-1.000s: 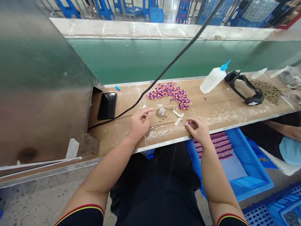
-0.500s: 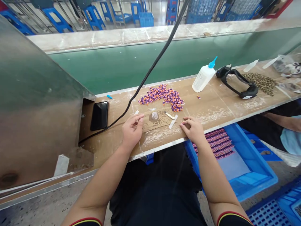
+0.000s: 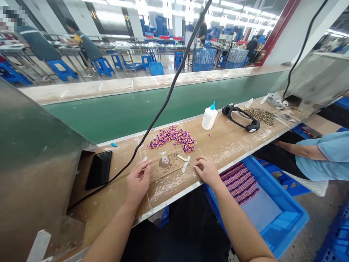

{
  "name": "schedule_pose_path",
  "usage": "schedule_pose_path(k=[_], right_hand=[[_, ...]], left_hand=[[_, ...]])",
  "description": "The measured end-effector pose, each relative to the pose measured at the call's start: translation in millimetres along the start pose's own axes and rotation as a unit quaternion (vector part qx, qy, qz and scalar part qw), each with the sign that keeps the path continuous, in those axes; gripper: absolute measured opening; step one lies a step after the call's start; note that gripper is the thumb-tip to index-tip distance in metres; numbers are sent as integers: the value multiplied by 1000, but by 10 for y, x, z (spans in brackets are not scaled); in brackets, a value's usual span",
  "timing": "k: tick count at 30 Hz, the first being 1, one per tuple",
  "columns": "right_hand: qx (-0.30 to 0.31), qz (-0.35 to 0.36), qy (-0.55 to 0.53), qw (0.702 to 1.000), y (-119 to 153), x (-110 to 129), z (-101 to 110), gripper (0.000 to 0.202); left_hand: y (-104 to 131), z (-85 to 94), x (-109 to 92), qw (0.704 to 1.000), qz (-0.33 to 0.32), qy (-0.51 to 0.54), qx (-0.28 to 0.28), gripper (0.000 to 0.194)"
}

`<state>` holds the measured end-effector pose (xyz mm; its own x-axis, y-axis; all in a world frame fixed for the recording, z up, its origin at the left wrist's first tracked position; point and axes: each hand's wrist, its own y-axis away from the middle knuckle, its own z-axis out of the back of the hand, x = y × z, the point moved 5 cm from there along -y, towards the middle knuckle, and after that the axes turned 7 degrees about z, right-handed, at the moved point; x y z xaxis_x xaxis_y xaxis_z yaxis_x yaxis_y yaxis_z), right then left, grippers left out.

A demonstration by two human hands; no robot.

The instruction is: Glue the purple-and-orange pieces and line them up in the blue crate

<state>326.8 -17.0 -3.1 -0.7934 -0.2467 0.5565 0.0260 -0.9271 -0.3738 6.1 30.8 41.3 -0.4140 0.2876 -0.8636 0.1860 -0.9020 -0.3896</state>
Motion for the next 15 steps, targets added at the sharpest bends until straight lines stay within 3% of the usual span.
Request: schedule_pose_path(k=[15], right_hand=[[-11,7,-12,1000,-10,-21,-36,7]], left_hand=[[-21,6,29,999,53,6,8,41]])
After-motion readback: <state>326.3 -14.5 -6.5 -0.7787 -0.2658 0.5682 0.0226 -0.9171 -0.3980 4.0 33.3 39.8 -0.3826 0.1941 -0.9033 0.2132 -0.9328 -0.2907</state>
